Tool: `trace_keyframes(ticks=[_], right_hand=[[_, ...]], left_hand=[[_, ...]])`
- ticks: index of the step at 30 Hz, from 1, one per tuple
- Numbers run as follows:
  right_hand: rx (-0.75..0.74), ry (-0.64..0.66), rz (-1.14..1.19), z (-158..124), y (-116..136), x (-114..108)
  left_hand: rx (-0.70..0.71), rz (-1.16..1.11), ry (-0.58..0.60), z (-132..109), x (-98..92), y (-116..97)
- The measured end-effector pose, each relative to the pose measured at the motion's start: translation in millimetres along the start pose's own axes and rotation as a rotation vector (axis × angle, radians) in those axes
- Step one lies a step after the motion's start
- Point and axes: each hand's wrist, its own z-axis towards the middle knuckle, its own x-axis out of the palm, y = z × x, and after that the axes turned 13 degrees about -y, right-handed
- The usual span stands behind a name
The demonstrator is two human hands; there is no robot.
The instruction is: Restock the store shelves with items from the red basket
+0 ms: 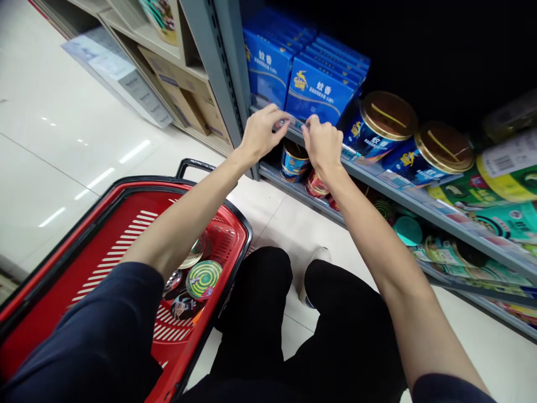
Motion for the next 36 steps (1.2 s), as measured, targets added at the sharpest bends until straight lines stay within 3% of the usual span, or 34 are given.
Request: trace_keyframes(ticks=[4,7,14,21,29,36], right_hand=[[-0.123,0.013,-0.046,-4,-4,3],[-0.122,0.021,-0.070,-3,-10,4],[-0.117,-0.015,-0.075,-1,-18,7],[-0.209,0.100,-0.126,-6,-15,2],[-0.129,0.084,-0.139,-3,-16,6],[-0.098,0.022,-0.114,-2,-16,10]], left_hand=[[0.085,0.122,0.167,-14,-6.9,-18],[0.078,0.153,0.209,-19,-3.7,-24],[0.064,0.146,0.161,-22,8.7,-22],[0.048,0.080,0.104,-23,16.0,-19],[-0.032,0.035,0.062,-18,8.2,-11],[-0.093,0.047,0.109,-12,-1.1,-12]])
